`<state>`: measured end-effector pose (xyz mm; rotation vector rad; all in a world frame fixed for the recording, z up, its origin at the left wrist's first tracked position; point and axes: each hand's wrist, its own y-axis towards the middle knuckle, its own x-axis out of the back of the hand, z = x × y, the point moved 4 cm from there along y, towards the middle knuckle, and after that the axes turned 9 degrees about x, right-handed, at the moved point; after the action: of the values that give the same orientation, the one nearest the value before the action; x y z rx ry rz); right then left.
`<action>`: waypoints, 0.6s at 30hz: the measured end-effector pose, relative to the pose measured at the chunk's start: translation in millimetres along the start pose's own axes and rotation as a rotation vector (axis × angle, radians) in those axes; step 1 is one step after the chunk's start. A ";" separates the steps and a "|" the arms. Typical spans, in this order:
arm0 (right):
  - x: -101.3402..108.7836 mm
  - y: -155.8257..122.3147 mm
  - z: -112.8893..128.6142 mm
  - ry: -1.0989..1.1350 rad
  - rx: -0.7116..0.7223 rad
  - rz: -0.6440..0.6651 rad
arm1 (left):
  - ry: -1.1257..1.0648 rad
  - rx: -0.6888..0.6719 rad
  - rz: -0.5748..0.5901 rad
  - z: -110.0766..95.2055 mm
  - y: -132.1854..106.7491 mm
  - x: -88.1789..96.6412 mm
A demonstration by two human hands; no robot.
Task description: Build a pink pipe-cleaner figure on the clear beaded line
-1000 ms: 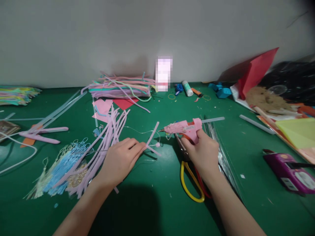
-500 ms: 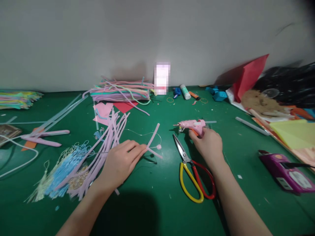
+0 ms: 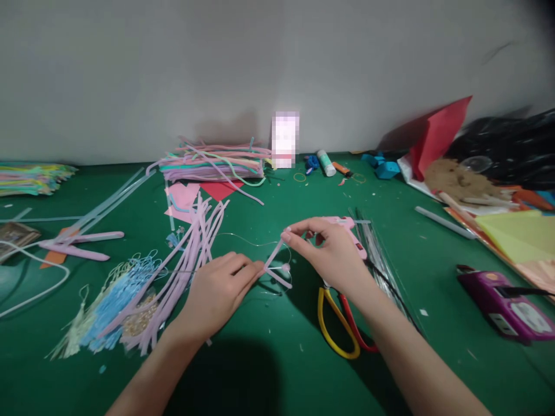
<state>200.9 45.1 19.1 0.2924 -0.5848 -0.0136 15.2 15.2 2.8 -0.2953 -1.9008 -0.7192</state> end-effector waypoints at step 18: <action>2.2 -4.4 -4.9 0.321 -0.126 -0.031 | -0.164 0.057 -0.138 0.1 0.3 8.4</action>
<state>205.7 41.9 15.2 0.1763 -0.2594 -0.0323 11.7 14.6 10.4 -0.1932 -2.1093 -0.7506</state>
